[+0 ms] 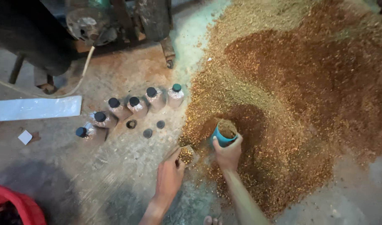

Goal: The person scoops grains from a large pile on the floor using a blue cup and pours them into a clear plastic bag. They then seal the bag, pick up a black cap from a red basket, and screw it onto the bag's opening.

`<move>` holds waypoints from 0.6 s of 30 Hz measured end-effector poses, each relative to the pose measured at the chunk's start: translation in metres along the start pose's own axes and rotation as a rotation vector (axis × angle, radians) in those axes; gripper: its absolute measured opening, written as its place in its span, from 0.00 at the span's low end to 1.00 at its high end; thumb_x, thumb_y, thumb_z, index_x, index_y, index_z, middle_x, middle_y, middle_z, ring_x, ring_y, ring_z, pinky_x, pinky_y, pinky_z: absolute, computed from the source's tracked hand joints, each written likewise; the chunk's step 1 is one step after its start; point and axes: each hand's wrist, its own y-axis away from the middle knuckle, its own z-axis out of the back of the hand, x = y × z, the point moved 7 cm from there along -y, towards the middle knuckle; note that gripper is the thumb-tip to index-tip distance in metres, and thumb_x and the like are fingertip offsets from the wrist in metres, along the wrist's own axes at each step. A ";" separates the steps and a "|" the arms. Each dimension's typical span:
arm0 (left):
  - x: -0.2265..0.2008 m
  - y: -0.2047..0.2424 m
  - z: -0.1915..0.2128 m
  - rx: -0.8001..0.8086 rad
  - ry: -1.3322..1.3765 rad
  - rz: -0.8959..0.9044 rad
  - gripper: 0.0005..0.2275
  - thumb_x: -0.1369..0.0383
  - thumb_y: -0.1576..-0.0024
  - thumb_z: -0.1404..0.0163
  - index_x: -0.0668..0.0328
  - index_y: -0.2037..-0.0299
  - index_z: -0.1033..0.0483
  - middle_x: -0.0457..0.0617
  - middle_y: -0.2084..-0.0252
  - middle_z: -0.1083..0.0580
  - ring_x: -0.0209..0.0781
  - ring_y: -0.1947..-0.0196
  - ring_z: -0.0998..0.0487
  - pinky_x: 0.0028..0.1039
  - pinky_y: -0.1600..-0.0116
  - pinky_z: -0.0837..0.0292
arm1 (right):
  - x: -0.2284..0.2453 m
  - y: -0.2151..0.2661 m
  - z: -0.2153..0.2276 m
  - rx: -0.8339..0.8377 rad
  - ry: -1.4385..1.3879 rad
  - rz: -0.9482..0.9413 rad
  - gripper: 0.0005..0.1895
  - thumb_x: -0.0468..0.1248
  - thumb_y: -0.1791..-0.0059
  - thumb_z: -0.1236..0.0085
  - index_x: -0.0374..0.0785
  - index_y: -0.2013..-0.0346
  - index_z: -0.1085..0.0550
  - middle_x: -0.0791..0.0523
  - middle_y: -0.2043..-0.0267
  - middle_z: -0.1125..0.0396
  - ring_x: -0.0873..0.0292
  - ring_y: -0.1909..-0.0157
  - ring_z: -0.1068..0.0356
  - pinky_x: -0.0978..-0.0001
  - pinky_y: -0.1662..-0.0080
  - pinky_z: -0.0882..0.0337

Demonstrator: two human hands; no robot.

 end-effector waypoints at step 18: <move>-0.016 0.013 -0.003 -0.022 0.074 -0.138 0.23 0.82 0.52 0.55 0.64 0.46 0.18 0.58 0.41 0.20 0.55 0.39 0.20 0.37 0.33 0.29 | 0.056 0.009 0.074 -0.091 0.027 0.290 0.47 0.53 0.62 0.22 0.42 0.36 0.35 0.53 0.42 0.26 0.53 0.44 0.23 0.58 0.46 0.27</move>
